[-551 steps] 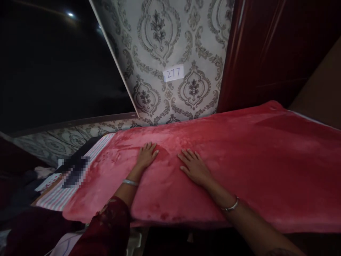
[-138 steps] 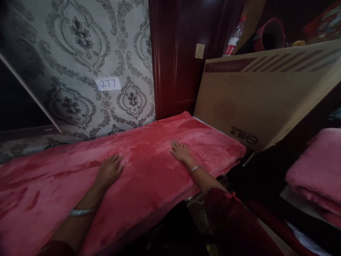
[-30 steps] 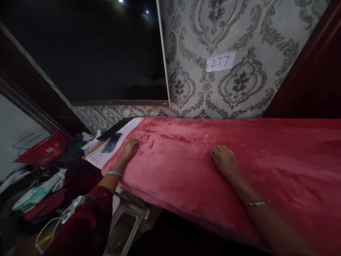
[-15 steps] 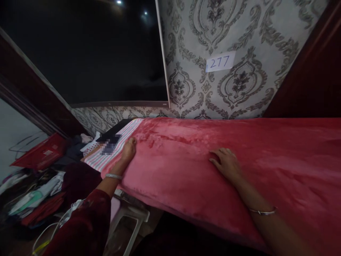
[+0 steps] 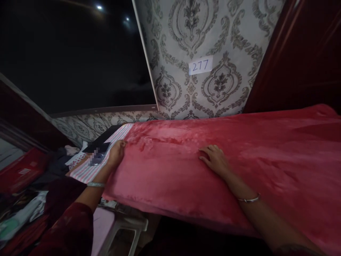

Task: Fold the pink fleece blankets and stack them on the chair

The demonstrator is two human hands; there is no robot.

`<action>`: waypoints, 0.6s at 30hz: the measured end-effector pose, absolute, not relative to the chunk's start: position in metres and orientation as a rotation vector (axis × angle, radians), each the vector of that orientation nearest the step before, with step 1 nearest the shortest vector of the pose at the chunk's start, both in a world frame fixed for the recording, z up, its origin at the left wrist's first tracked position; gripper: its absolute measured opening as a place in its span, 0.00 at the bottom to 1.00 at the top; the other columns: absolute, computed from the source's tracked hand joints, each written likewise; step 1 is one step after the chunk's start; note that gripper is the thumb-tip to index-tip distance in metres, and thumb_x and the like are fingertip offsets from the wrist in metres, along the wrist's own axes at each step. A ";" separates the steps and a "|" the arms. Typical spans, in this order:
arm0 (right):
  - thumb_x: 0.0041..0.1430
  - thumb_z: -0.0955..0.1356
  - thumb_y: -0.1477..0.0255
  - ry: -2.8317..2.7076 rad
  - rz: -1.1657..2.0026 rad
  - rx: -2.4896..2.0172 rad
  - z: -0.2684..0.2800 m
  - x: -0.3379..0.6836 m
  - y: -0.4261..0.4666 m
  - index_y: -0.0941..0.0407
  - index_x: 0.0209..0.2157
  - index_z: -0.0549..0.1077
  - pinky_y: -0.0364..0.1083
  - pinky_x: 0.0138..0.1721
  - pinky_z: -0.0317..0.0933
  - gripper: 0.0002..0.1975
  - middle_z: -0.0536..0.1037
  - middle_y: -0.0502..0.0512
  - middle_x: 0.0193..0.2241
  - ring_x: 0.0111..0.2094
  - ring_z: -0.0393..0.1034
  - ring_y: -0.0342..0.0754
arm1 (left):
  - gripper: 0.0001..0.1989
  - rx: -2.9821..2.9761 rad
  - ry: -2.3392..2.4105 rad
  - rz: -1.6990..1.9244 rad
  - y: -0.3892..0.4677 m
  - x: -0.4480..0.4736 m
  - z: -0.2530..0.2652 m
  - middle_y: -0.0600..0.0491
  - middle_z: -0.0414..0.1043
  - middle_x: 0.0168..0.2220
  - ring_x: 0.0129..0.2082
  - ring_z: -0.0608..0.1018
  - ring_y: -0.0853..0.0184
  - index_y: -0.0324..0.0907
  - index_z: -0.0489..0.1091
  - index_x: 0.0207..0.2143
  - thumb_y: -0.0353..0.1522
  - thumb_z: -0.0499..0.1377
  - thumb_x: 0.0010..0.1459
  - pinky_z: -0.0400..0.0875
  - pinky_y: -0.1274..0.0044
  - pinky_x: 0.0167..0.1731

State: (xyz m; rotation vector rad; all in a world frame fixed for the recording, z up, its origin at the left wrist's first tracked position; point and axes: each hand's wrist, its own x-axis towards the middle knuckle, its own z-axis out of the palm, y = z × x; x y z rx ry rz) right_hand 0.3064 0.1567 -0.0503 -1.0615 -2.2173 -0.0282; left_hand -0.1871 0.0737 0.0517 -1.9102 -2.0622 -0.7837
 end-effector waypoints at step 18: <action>0.64 0.66 0.62 -2.227 -0.017 -1.048 -0.047 0.304 0.154 0.52 0.47 0.78 0.55 0.43 0.65 0.14 0.78 0.61 0.41 0.42 0.71 0.57 | 0.16 -2.026 -1.923 -0.290 0.042 -0.179 0.080 0.45 0.74 0.39 0.39 0.78 0.58 0.42 0.72 0.44 0.43 0.54 0.64 0.68 0.72 0.37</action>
